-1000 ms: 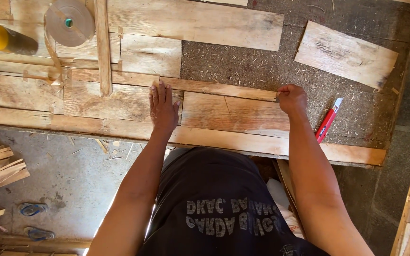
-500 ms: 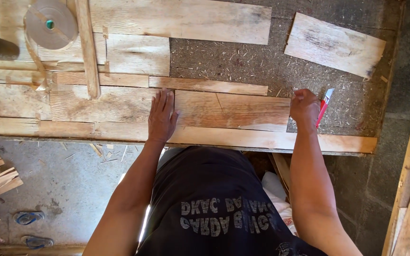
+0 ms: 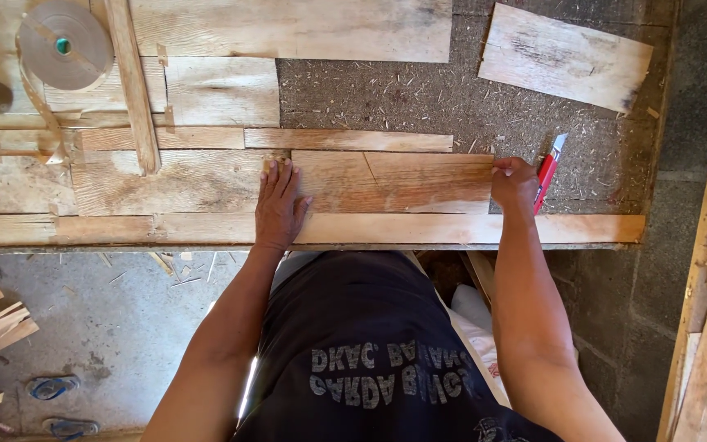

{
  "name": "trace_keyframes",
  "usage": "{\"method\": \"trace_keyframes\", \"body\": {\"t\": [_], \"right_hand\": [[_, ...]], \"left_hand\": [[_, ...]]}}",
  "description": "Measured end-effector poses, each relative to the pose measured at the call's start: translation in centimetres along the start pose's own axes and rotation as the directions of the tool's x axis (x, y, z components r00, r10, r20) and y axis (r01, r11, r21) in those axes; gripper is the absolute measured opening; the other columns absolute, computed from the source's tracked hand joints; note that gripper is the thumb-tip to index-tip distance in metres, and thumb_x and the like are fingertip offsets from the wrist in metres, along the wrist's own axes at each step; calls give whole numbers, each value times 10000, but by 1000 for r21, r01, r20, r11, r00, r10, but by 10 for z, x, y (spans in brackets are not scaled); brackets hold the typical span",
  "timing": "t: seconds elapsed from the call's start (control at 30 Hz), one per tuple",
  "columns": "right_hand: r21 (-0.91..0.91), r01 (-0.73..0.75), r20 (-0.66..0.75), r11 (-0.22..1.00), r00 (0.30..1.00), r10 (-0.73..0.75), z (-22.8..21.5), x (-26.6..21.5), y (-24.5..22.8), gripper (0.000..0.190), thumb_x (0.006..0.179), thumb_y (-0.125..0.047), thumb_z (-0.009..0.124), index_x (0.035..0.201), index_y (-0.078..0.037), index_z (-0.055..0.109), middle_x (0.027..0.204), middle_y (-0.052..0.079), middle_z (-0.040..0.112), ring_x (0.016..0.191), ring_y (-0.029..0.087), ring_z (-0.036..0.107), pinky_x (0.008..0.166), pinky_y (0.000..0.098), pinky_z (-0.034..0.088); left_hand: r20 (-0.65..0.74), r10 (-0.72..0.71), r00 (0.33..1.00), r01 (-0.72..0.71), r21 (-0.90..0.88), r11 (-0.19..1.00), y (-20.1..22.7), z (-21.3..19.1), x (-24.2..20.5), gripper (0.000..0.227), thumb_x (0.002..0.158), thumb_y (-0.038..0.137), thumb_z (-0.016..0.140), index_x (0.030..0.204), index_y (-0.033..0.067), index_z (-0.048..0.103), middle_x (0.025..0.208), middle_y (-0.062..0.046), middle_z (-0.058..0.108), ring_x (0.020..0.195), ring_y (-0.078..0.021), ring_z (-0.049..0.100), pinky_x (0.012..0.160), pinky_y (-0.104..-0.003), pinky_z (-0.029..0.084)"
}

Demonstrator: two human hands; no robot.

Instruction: Cut and glue thin wood strips onto a panel to create a textured surface.

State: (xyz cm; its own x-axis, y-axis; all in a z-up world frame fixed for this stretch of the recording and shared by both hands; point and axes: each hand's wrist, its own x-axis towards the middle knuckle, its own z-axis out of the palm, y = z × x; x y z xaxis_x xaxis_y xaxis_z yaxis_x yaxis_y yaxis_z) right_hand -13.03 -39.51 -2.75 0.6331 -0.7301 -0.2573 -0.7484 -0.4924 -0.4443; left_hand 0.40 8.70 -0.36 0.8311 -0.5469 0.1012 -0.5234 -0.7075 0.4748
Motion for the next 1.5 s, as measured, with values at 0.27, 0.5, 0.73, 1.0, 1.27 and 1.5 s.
{"method": "trace_keyframes", "body": {"t": [0.27,0.5,0.73,1.0,1.27,1.5], "right_hand": [[187,-68,-23,980,997,73,5,-2,-1,97,904,-111,752,992,-99,791,896,67,772,777,149,703,709,304,554],[403,-154,41,902,988,150,12,2,5,98,921,-32,719,1009,-44,762,841,30,723,700,105,636,609,265,512],[460,-102,27,882,994,101,19,8,19,83,932,-47,721,1009,-30,745,827,21,717,700,92,642,608,240,504],[377,23,-144,926,989,34,20,31,11,103,953,-98,710,1015,-23,742,828,45,708,705,128,634,624,285,497],[215,441,-282,871,882,-377,24,83,-120,134,970,-120,713,1056,-25,750,934,108,759,817,194,707,744,326,562],[248,679,-114,691,728,-676,31,95,-314,173,964,-147,741,1093,-35,721,1015,124,761,850,215,738,755,351,586]], "left_hand": [[-7,-1,1000,1,9,1000,-2,3,-1,647,986,308,687,1528,22,482,1637,-180,400,1551,-401,290,1276,-523,214],[-14,4,1000,-4,2,1000,-1,2,-1,654,970,306,702,1524,33,487,1634,-188,395,1549,-404,288,1275,-525,215],[-19,-16,1000,16,-27,1000,1,0,-1,660,973,300,700,1531,33,470,1639,-220,387,1552,-412,294,1276,-526,225],[-209,-198,958,198,-20,980,-17,7,-14,656,1003,296,629,1552,-8,436,1648,-244,344,1556,-439,260,1277,-557,209],[-347,-365,864,428,124,895,-41,1,-22,627,1035,383,554,1547,34,453,1678,-238,296,1574,-450,215,1283,-588,132],[-287,-391,875,432,97,896,-38,-5,-18,667,1012,417,532,1553,34,454,1684,-216,265,1569,-419,193,1277,-552,136]]}}
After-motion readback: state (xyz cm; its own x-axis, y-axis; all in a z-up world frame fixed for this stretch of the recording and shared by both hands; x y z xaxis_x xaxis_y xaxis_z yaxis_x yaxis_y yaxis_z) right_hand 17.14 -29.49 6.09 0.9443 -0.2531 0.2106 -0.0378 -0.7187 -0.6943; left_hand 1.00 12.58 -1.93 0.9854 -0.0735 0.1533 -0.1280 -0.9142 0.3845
